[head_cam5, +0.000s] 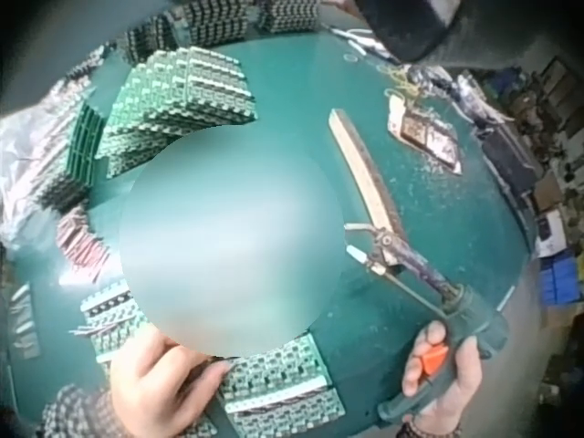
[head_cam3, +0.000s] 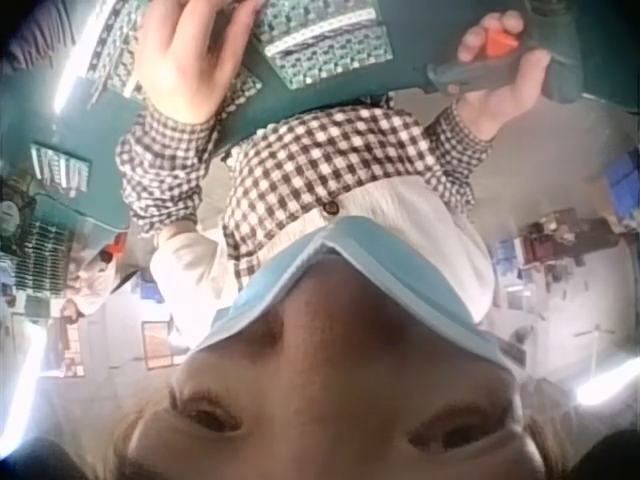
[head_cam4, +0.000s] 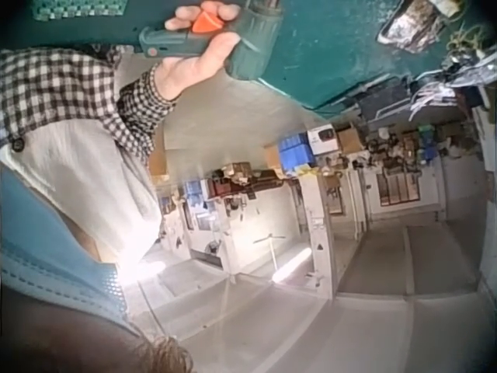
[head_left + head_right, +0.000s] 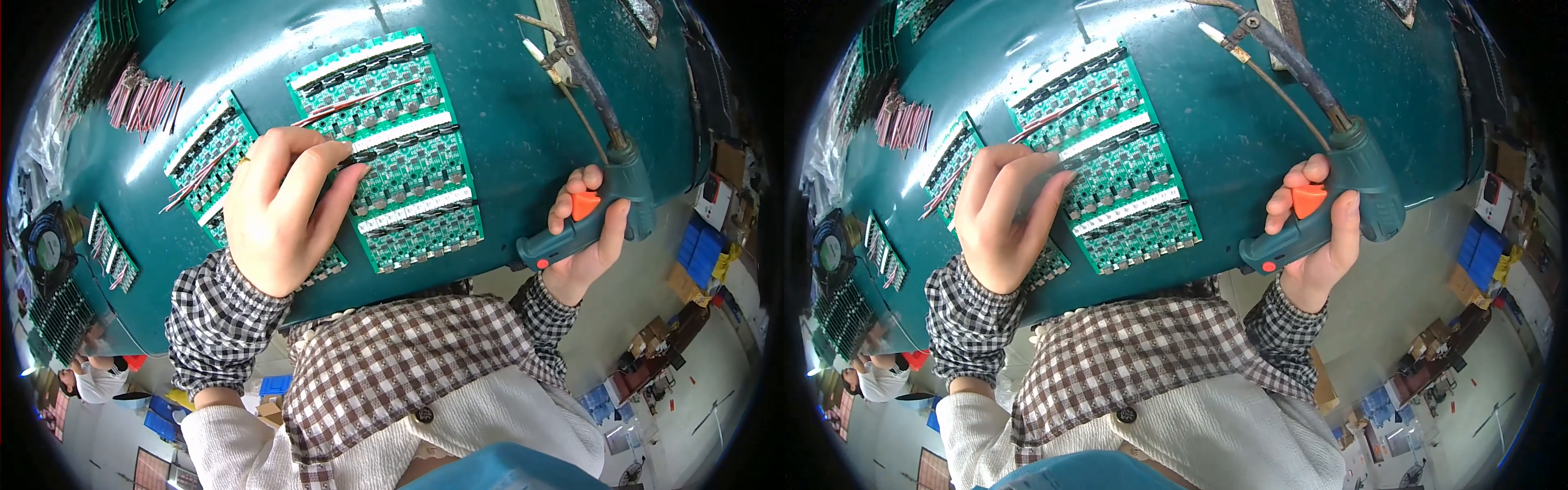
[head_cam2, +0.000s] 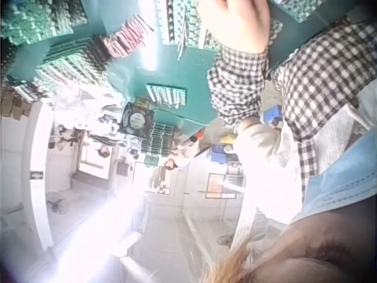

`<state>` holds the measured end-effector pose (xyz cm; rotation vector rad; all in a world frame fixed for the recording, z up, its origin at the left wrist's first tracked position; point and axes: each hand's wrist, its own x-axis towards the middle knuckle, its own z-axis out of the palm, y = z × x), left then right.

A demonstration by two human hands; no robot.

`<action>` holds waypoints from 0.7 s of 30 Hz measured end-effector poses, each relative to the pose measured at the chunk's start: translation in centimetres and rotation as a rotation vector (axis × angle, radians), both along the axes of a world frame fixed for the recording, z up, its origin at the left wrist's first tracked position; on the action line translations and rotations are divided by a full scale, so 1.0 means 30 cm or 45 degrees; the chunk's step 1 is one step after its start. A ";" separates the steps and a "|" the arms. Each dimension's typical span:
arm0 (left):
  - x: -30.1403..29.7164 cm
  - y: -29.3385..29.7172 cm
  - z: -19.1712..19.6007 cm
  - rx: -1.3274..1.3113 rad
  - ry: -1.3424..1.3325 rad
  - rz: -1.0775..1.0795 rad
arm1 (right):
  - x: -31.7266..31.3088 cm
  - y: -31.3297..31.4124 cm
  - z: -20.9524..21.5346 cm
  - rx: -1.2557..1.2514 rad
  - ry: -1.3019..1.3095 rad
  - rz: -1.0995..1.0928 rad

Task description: The person aligns wires onto circuit boards by hand and solders the connections using a soldering gun.

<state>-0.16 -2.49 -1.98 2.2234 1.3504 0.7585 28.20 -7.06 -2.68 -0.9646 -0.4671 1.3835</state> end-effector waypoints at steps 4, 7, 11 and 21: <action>0.001 -0.006 -0.018 0.069 0.016 0.050 | -0.003 -0.001 0.003 -0.003 -0.008 -0.006; 0.006 -0.007 -0.017 0.059 0.001 0.068 | 0.001 -0.001 0.002 -0.005 -0.017 -0.011; 0.006 -0.007 -0.015 0.070 -0.015 0.062 | 0.005 -0.002 -0.001 0.022 -0.007 -0.003; 0.007 -0.012 -0.004 -0.038 -0.025 0.055 | -0.002 -0.007 0.010 -0.008 -0.005 -0.015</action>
